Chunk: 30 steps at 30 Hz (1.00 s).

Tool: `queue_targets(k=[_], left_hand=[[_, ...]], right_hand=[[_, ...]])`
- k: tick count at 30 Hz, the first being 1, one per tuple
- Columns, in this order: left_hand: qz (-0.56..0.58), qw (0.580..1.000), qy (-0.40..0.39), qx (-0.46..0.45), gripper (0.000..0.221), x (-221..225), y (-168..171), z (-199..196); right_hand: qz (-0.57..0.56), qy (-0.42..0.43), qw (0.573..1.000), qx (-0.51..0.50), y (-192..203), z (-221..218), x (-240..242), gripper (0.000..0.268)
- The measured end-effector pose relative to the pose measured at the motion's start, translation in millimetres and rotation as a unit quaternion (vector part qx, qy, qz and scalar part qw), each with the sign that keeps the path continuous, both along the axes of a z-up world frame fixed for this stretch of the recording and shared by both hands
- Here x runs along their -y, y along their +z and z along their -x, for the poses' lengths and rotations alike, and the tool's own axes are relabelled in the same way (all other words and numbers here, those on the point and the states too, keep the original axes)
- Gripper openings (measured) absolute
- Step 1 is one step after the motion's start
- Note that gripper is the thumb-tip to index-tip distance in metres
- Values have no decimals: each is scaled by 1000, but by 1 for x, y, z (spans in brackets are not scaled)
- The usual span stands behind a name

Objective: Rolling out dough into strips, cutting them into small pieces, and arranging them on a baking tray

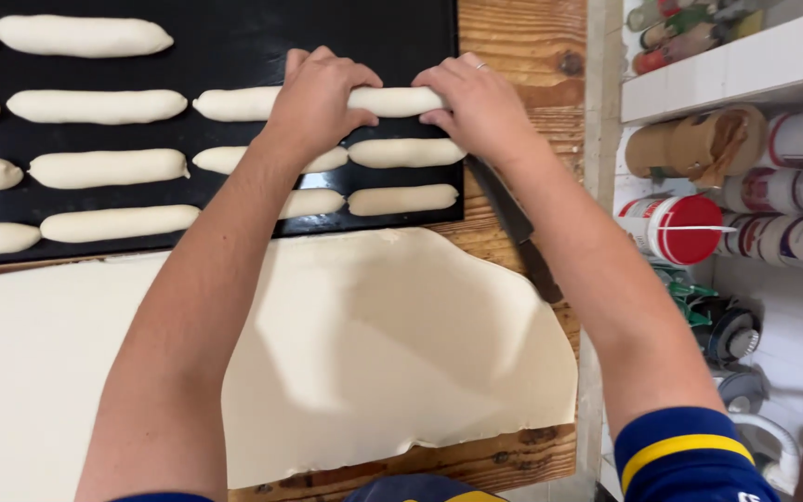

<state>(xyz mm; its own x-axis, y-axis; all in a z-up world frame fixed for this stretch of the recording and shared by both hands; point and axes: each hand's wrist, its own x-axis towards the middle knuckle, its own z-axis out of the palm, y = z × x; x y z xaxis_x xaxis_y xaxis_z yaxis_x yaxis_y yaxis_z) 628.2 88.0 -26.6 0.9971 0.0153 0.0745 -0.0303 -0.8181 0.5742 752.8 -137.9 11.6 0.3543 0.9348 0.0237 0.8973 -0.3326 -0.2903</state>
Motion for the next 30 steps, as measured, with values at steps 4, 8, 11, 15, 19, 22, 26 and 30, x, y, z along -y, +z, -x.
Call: queue_targets(k=[4,8,11,15,19,22,26,30], left_hand=[[-35,999,-6,-9,44,-15,7,17],[-46,997,10,67,23,-12,-4,20],[-99,990,-5,103,16,0,-18,12],[-164,983,15,83,45,6,-14,13],[-96,993,-4,73,40,13,-28,7],[-128,988,13,88,27,16,-32,5],[-12,998,15,53,56,27,-17,6],[-79,988,46,127,18,31,-42,1]], right_hand=[[33,0,999,-6,6,0,-6,50],[-32,26,995,88,-6,-6,4,39],[-12,19,996,90,-7,-7,10,41],[-14,-5,1000,10,8,-8,17,57],[-65,-2,996,57,-8,-16,34,46],[-32,-11,997,64,-4,-18,32,45],[-60,-2,996,69,-9,-15,31,38],[-127,-8,988,87,-21,-13,32,36]])
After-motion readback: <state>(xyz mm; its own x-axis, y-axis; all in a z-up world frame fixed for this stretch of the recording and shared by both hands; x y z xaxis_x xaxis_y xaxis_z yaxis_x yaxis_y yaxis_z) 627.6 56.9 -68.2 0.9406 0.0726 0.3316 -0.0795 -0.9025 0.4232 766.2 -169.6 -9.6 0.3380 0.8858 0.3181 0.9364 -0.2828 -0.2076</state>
